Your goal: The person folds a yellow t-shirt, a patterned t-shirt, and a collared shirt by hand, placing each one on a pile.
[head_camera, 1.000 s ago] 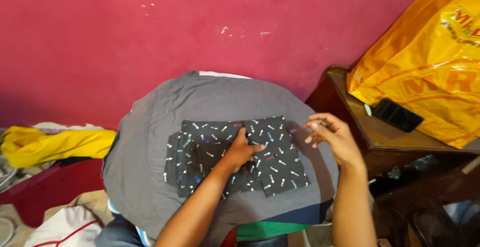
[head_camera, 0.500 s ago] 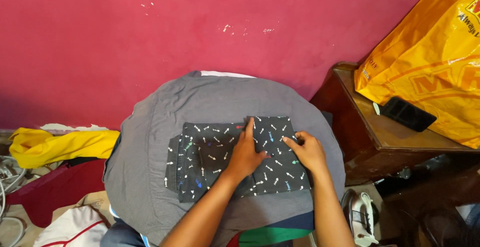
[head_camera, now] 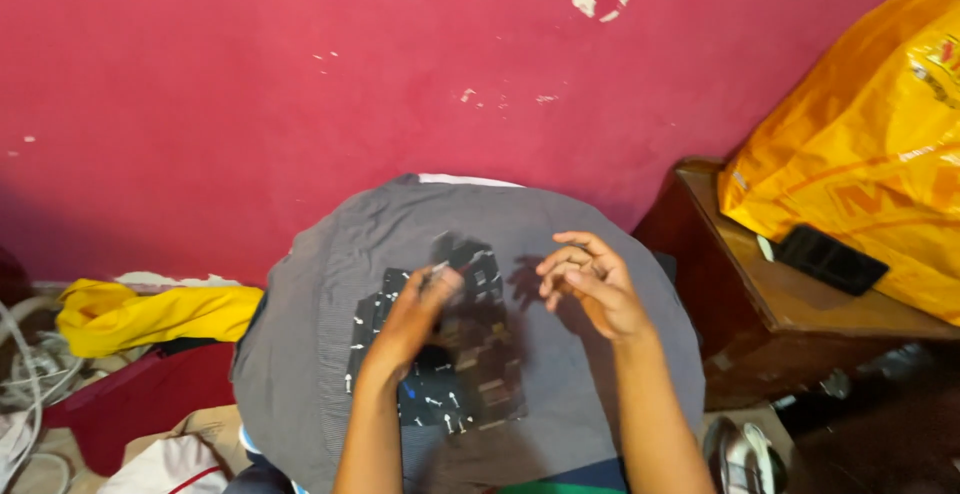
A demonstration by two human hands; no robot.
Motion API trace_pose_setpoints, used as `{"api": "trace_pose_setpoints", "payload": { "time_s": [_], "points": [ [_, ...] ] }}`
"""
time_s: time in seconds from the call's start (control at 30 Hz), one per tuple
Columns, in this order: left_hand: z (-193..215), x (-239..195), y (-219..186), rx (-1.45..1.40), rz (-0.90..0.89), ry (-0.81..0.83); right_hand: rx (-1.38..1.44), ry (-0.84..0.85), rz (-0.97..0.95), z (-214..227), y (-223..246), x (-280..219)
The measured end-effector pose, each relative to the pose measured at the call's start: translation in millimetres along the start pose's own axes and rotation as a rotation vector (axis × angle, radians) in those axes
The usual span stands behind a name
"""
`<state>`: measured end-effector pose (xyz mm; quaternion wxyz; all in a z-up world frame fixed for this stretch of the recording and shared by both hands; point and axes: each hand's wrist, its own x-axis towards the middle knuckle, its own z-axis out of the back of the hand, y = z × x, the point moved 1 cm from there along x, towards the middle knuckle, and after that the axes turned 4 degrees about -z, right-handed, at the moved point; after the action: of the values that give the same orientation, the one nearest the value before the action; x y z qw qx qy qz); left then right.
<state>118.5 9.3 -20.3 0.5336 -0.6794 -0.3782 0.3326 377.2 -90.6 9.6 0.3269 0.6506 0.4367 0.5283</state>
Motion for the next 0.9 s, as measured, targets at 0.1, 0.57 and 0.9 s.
{"api": "trace_pose_setpoints", "payload": {
  "time_s": [0.1,0.57,0.9],
  "points": [
    [7,6,18,0.370,-0.073,0.007,-0.078,-0.349,-0.076,26,-68,5],
    [43,-8,-28,0.896,-0.158,-0.229,-1.098,-0.130,-0.171,-3,-97,-9],
    [12,-9,46,1.350,-0.531,-0.294,-0.628,0.019,-0.225,-25,-85,68]
  ]
}}
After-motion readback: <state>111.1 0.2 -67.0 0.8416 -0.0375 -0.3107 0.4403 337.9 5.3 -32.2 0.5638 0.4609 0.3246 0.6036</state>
